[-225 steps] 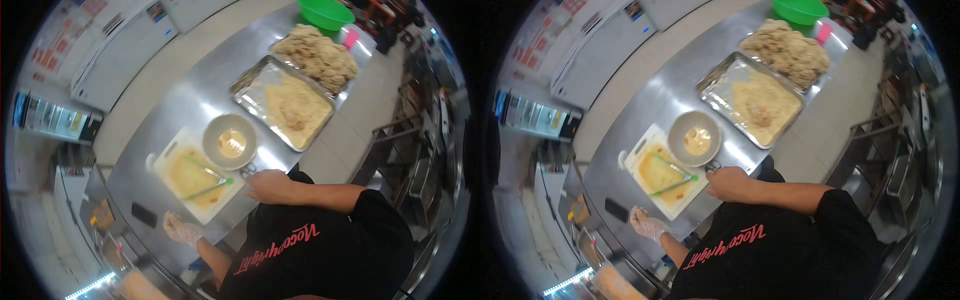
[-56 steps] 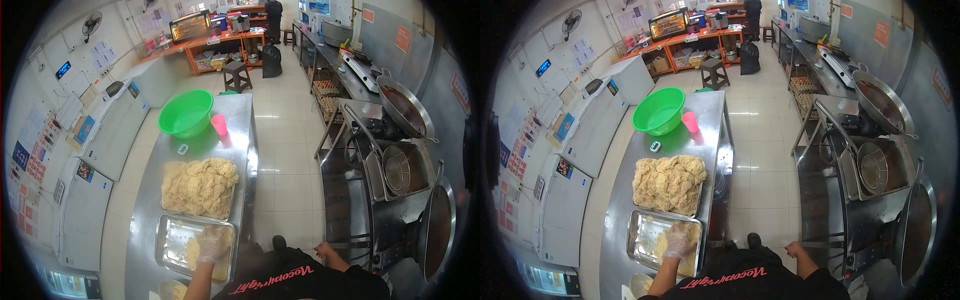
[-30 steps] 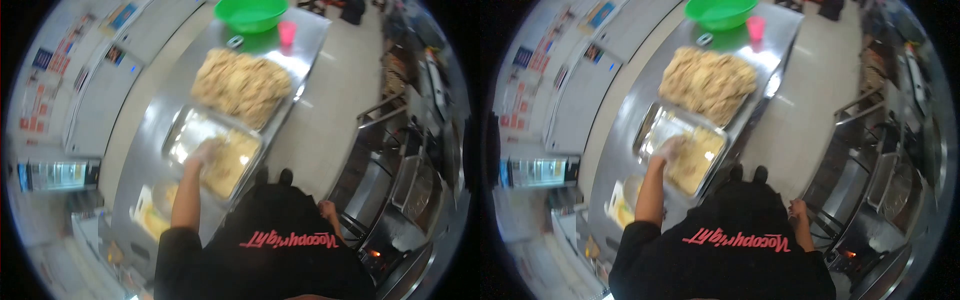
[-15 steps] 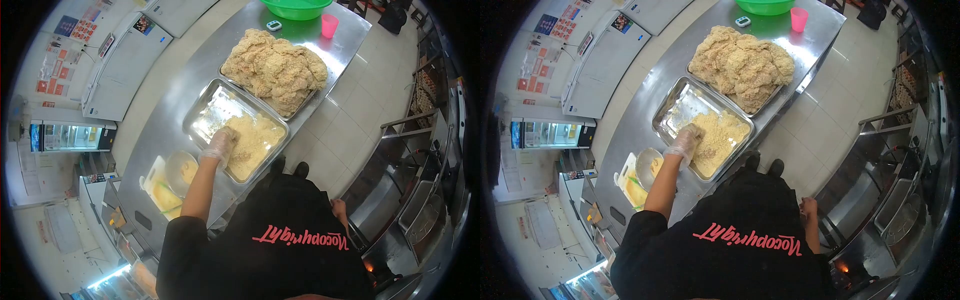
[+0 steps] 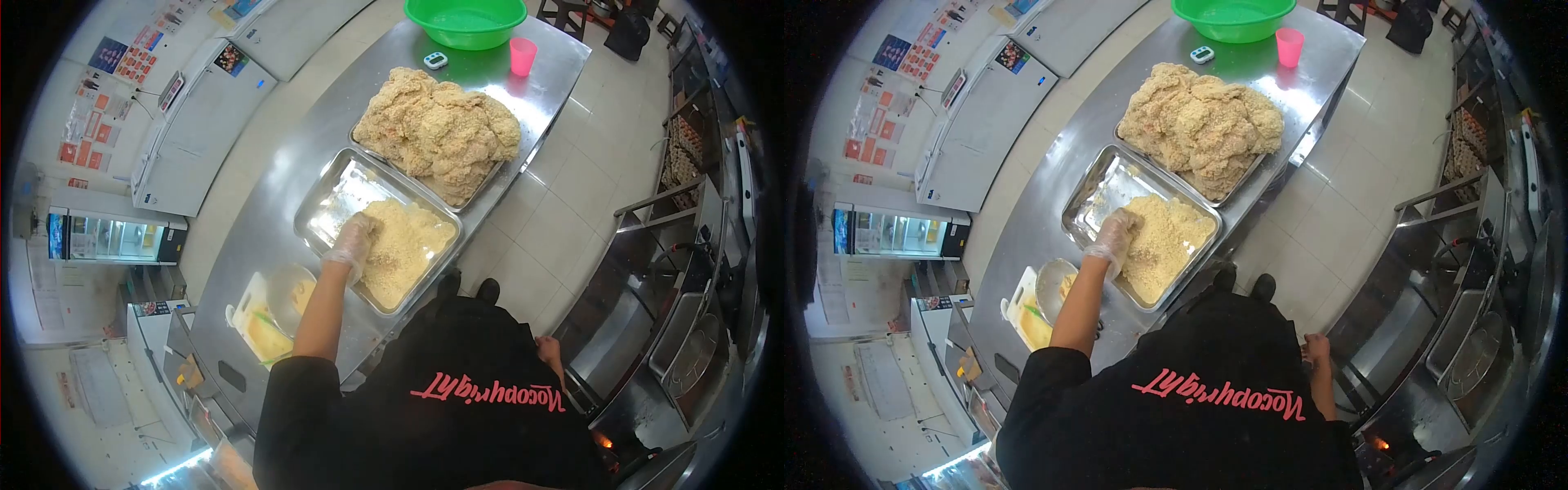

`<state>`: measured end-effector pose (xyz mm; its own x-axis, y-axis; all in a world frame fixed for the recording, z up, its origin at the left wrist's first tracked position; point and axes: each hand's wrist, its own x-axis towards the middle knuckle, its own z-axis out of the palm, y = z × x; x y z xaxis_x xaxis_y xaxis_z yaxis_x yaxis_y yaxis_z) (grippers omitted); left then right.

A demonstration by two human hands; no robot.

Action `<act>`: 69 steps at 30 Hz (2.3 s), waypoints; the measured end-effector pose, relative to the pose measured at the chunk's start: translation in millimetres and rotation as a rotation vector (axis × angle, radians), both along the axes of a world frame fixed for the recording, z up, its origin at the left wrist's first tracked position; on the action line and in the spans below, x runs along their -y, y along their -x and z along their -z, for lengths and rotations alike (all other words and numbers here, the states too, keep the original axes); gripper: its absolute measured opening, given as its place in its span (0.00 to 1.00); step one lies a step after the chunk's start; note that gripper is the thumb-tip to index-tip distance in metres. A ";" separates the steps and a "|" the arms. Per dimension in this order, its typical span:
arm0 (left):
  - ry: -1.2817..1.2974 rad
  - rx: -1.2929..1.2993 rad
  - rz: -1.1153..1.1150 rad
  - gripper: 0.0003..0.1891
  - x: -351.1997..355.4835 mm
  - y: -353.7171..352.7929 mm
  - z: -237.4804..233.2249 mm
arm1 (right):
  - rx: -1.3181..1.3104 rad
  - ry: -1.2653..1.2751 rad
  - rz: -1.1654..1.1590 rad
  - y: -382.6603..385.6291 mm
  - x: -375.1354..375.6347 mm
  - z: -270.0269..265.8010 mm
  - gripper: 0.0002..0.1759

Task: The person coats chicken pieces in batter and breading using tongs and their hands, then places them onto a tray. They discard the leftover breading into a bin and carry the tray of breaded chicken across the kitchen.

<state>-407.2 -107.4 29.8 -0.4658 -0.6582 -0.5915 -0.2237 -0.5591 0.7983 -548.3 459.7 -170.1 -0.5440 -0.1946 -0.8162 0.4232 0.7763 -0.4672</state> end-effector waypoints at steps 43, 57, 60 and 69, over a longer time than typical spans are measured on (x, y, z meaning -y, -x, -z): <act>0.541 0.339 -0.044 0.26 -48.1 -16.2 7.6 | 0.001 -0.010 0.226 -18.5 -1.5 15.2 0.14; 1.114 0.683 0.621 0.32 -24.9 17.3 8.4 | 0.133 -0.055 0.402 -9.9 -11.6 -5.2 0.09; 1.406 0.794 0.610 0.35 -7.2 32.3 41.5 | 0.151 -0.067 0.485 -10.1 -19.8 -13.1 0.09; 1.286 0.890 0.718 0.37 -14.7 55.1 27.7 | -0.577 -0.087 -0.515 -115.7 -128.3 -24.0 0.16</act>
